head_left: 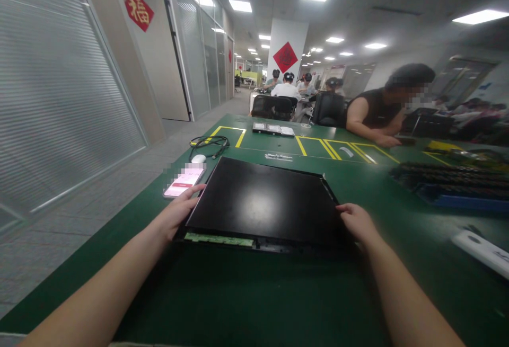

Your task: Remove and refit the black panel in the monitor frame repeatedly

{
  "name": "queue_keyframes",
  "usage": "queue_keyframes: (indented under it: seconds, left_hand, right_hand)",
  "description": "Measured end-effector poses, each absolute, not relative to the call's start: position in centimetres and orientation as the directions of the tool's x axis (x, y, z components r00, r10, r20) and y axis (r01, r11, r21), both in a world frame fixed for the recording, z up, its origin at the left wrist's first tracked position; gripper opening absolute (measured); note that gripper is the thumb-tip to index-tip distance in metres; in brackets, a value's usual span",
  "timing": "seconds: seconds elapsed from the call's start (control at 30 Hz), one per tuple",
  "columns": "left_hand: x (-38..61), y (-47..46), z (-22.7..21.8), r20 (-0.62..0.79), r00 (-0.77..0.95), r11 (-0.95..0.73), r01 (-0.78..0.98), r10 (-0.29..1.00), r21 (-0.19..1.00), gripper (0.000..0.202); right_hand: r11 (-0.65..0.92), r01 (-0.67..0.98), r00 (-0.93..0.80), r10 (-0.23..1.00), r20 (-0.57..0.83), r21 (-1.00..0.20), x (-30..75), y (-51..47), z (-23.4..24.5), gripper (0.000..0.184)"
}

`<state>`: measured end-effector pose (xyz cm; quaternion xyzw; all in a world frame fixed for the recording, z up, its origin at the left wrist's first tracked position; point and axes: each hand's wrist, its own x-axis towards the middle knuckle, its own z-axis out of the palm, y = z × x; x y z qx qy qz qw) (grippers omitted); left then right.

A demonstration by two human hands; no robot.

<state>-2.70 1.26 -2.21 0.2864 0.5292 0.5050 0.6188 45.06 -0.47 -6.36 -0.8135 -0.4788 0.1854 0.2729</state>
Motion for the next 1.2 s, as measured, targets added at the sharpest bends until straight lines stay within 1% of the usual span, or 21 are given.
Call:
queue_keyframes:
  seconds: [0.1,0.27,0.57,0.77,0.9,1.0,1.07,1.13,1.2]
  left_hand:
    - [-2.5,1.0,-1.8,-0.370,-0.096,0.329,-0.292,0.924,0.898,0.055]
    - [-2.0,0.1,-0.5,-0.367,-0.092,0.334,-0.256,0.926,0.907,0.034]
    - [-2.4,0.1,-0.2,-0.278,-0.091,0.275,-0.046,0.956,0.960,0.031]
    - [-2.9,0.3,-0.6,-0.256,-0.072,0.257,0.000,0.964,0.966,0.033]
    - [-3.2,0.7,-1.1,-0.269,-0.105,0.274,0.035,0.957,0.961,0.025]
    - [-3.2,0.9,-1.2,-0.217,-0.140,0.227,0.062,0.966,0.972,0.018]
    - [-3.1,0.8,-1.2,-0.184,-0.118,0.194,0.082,0.976,0.978,0.026]
    - [-2.9,0.5,-1.0,-0.179,-0.058,0.183,0.077,0.982,0.980,0.041]
    - [-2.7,0.0,-0.8,-0.156,-0.003,0.156,0.027,0.988,0.987,0.054]
  right_hand:
    - [-0.388,0.676,0.478,0.878,-0.027,-0.626,44.9,-0.5,-6.2,0.033]
    - [-0.368,0.691,0.465,0.885,-0.008,-0.622,45.1,-0.4,-6.4,0.033]
    - [-0.376,0.659,0.477,0.878,-0.024,-0.652,45.1,-0.3,-6.5,0.028]
    - [-0.369,0.673,0.464,0.885,-0.022,-0.640,45.3,-0.3,-6.8,0.028]
    - [-0.382,0.659,0.475,0.879,-0.034,-0.648,45.2,-0.4,-6.7,0.031]
    - [-0.375,0.662,0.480,0.877,-0.016,-0.649,45.1,-0.5,-6.5,0.032]
    - [-0.370,0.663,0.477,0.879,-0.014,-0.650,45.0,-0.5,-6.4,0.031]
    - [-0.372,0.662,0.473,0.881,-0.022,-0.651,45.0,-0.5,-6.3,0.030]
    - [-0.369,0.675,0.468,0.883,-0.016,-0.639,45.0,-0.5,-6.3,0.028]
